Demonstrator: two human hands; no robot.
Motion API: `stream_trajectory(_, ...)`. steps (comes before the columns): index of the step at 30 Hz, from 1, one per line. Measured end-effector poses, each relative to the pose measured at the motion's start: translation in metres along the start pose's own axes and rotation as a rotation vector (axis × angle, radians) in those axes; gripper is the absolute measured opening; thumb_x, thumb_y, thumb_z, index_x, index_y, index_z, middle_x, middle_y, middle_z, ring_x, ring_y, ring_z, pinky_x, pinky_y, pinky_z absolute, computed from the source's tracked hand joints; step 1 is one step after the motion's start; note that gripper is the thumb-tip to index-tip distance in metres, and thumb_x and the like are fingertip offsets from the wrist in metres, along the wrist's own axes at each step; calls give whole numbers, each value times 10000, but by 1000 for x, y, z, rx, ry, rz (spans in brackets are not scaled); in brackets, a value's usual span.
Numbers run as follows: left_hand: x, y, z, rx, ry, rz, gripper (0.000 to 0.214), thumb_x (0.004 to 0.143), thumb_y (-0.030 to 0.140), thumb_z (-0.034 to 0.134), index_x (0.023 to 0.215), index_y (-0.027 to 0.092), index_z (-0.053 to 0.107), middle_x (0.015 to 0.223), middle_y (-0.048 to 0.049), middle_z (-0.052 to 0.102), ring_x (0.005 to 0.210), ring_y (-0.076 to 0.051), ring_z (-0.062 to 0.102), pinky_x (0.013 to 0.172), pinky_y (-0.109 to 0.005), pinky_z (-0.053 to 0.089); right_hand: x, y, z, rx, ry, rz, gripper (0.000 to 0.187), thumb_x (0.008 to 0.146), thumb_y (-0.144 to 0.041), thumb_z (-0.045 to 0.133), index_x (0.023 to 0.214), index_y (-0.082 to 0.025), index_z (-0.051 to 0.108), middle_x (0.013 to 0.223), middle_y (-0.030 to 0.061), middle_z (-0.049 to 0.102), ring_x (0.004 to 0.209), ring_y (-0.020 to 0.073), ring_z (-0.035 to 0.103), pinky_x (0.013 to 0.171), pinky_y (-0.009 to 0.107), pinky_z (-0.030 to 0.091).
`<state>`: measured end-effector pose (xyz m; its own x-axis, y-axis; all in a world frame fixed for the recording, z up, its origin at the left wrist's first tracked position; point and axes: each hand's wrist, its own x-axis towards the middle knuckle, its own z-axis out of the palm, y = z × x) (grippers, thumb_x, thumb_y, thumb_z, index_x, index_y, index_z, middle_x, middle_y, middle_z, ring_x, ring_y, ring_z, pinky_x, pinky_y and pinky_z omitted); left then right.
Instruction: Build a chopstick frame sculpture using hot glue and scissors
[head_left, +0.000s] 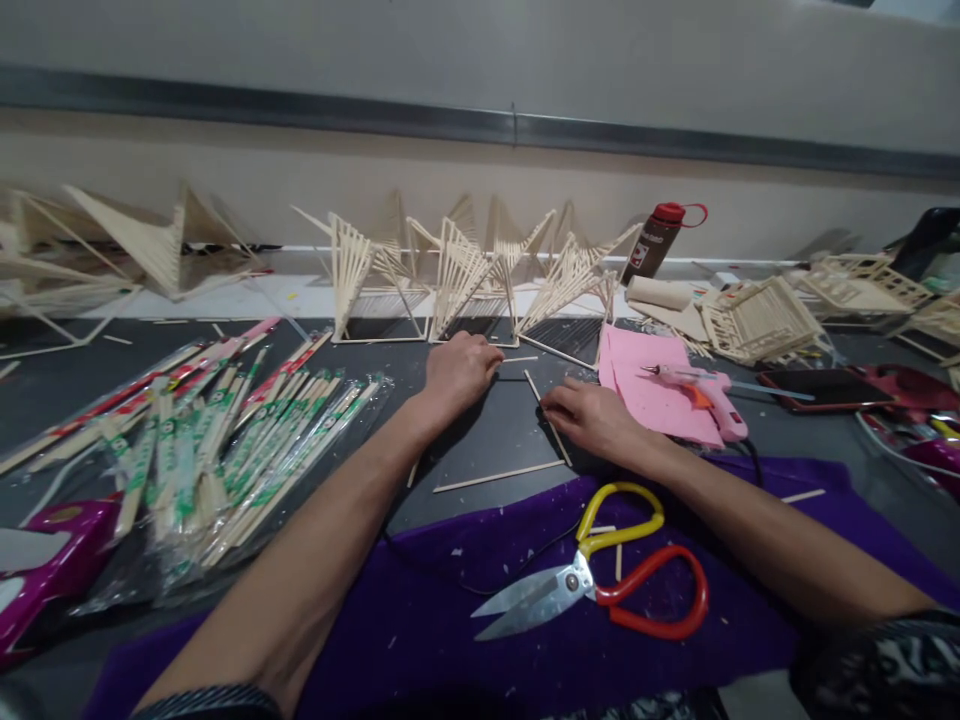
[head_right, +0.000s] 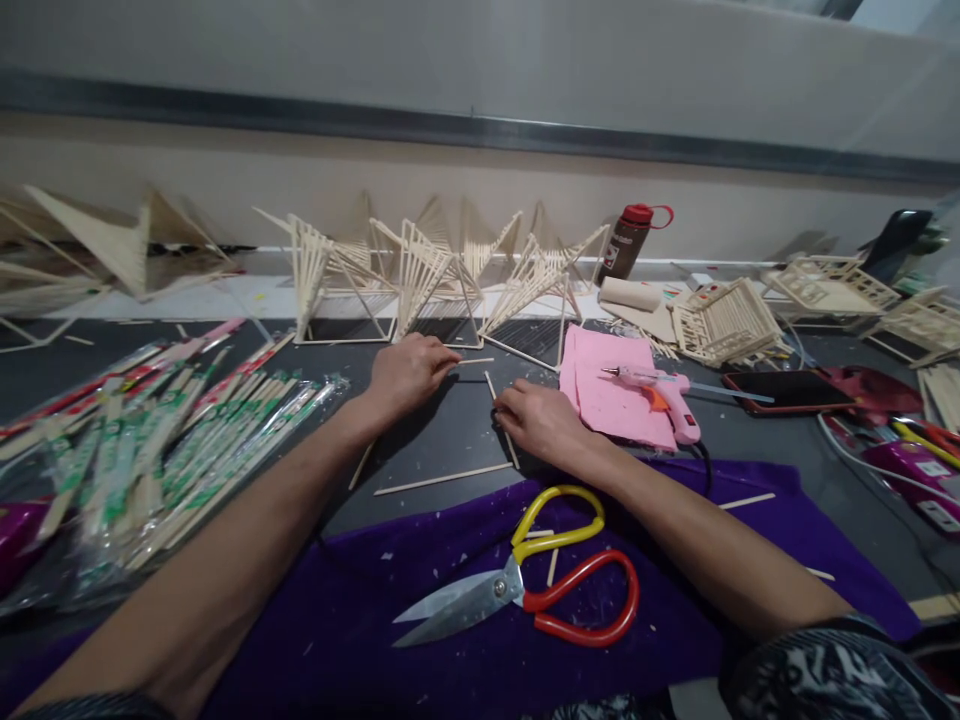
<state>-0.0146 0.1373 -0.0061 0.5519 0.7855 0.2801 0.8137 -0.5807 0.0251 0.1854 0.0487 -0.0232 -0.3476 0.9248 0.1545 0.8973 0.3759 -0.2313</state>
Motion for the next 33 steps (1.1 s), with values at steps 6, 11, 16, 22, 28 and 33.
stream_trajectory(6, 1, 2, 5, 40, -81, -17, 308, 884, 326, 411, 939, 244, 704, 955, -73, 662, 946, -210, 542, 690, -267, 384, -1, 5, 8, 38, 40, -56, 227, 902, -287, 454, 994, -190, 638, 913, 54, 596, 852, 149, 564, 717, 248, 411)
stream_trajectory(11, 1, -3, 8, 59, -108, -35, 331, 890, 332, 392, 928, 235, 706, 963, -86, 656, 953, -216, 547, 697, -269, 391, 1, 8, 12, 41, 39, -65, 225, 896, -297, 465, 992, -190, 639, 912, 55, 588, 851, 155, 561, 723, 256, 416)
stream_trajectory(16, 2, -7, 10, 55, -95, -29, 318, 887, 323, 399, 902, 251, 708, 934, -71, 660, 938, -209, 552, 690, -263, 386, 1, 7, 13, 39, 44, -62, 221, 892, -291, 468, 994, -184, 633, 931, 64, 587, 877, 166, 559, 737, 261, 422)
stream_trajectory(22, 2, -6, 8, 91, -128, -11, 334, 889, 312, 379, 899, 239, 705, 896, -85, 653, 923, -227, 565, 647, -268, 384, -1, 6, 12, 11, 34, -68, 230, 898, -287, 452, 999, -181, 630, 937, 73, 586, 900, 178, 553, 752, 274, 427)
stream_trajectory(28, 1, -5, 5, 106, -146, 38, 324, 872, 264, 386, 849, 204, 703, 880, -111, 642, 897, -235, 559, 622, -279, 376, -1, 5, 12, 16, 34, -68, 232, 898, -279, 449, 996, -175, 632, 940, 75, 585, 897, 171, 552, 755, 268, 428)
stream_trajectory(33, 1, -3, 6, 152, -151, 62, 302, 861, 234, 388, 832, 189, 686, 876, -101, 633, 876, -230, 553, 606, -274, 369, -1, 6, 14, 3, 40, -63, 228, 895, -280, 459, 1005, -178, 629, 939, 71, 580, 903, 167, 550, 759, 263, 424)
